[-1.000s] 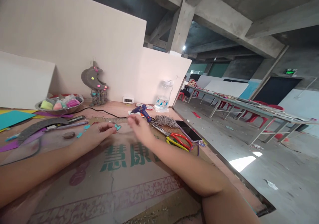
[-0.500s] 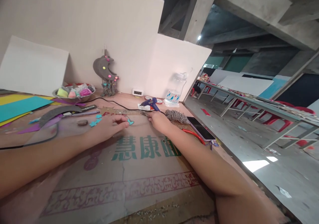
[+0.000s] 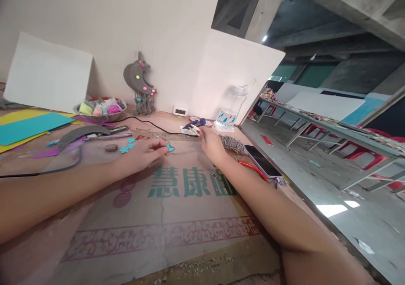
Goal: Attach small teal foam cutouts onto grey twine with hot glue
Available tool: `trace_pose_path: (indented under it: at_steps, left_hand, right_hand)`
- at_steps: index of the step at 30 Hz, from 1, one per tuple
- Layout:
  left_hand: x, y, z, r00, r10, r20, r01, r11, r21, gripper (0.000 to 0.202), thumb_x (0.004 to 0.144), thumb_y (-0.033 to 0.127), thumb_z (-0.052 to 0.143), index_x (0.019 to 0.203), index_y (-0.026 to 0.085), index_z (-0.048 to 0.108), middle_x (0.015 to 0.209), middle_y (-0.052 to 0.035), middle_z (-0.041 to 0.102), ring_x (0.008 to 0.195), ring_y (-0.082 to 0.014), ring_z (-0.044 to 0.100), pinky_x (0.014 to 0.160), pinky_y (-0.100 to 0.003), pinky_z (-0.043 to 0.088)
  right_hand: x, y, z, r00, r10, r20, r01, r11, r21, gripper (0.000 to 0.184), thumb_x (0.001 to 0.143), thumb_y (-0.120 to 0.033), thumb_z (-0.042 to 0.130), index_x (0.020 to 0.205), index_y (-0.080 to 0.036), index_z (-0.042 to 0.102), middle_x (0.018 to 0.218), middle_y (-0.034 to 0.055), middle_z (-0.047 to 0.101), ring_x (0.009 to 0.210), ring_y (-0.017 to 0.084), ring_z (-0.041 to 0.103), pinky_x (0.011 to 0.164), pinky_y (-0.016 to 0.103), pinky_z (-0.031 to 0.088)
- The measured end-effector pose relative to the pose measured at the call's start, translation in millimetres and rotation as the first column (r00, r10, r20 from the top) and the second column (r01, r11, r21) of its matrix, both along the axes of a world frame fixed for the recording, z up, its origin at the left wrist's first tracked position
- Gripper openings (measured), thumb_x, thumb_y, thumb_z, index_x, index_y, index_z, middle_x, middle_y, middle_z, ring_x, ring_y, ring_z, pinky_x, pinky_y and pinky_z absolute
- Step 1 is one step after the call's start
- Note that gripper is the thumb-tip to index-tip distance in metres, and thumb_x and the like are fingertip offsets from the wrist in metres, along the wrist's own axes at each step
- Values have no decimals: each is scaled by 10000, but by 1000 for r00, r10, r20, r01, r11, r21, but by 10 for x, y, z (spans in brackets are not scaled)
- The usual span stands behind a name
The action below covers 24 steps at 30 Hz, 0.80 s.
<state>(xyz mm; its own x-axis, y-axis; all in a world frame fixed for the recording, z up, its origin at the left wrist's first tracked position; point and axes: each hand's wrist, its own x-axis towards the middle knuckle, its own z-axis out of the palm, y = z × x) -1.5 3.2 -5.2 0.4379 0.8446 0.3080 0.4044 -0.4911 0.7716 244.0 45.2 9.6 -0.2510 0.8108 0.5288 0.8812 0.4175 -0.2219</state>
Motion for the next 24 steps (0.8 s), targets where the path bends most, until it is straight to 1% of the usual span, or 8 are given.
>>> trace_pose_path:
  at_steps: [2,3,5,7,8,13,19,24]
  left_hand:
    - [-1,8,-12,1000,3,-10,-3,1000,6,258,836,389,413,777,184,559,759,9,592,693,-143,508,634,-256,377]
    - [1,9,-14,1000,6,-12,-6,1000,5,257,838,390,410,781,185,555,759,9,588,684,-141,503,626,-256,374]
    - [5,3,-6,1000,8,-13,-8,1000,8,246,844,379,407,781,185,545,751,11,580,682,-138,499,629,-256,374]
    - [8,-7,9,1000,3,-5,-3,1000,22,228,851,353,404,761,185,529,724,19,565,683,-134,497,637,-252,372]
    - [8,-11,16,1000,-3,1,3,1000,30,220,854,335,402,749,185,522,716,23,558,687,-131,497,642,-248,370]
    - [-2,-7,7,1000,-18,14,17,999,36,183,843,305,414,745,187,514,733,25,561,693,-128,494,648,-242,370]
    - [-6,3,-23,1000,-9,-20,9,1000,14,180,833,332,423,765,198,522,712,26,546,669,-136,488,627,-251,377]
    - [-3,-33,13,999,-41,-30,41,999,2,180,847,319,415,785,194,530,714,25,536,682,-136,487,638,-251,369]
  right_hand:
    - [-61,-63,39,985,56,-163,-45,996,75,358,951,-318,278,1046,-156,583,898,90,634,853,216,574,769,330,435]
    - [-95,-107,47,977,102,-187,-84,991,102,379,956,-349,269,1060,-161,582,936,93,627,903,221,568,807,340,432]
    - [-153,-203,35,970,202,-139,-187,976,113,392,956,-384,278,1113,-172,568,1002,100,602,978,226,547,863,353,419]
    - [-187,-291,-4,960,275,-45,-271,959,87,380,952,-384,305,1174,-180,536,1018,103,585,981,223,541,868,351,421]
    - [-195,-323,-26,956,295,-4,-294,953,80,373,951,-376,314,1186,-180,526,1018,105,583,972,220,543,862,348,424]
    - [-194,-372,-80,947,303,106,-314,943,113,354,952,-365,320,1138,-174,553,974,110,608,948,223,555,846,350,430]
    - [-226,-383,-84,930,335,154,-352,931,99,354,949,-382,330,1117,-188,575,961,105,623,935,222,555,847,356,430]
    - [-249,-390,-101,922,334,198,-359,927,106,327,949,-357,351,1095,-173,579,938,103,616,897,211,549,821,343,427]
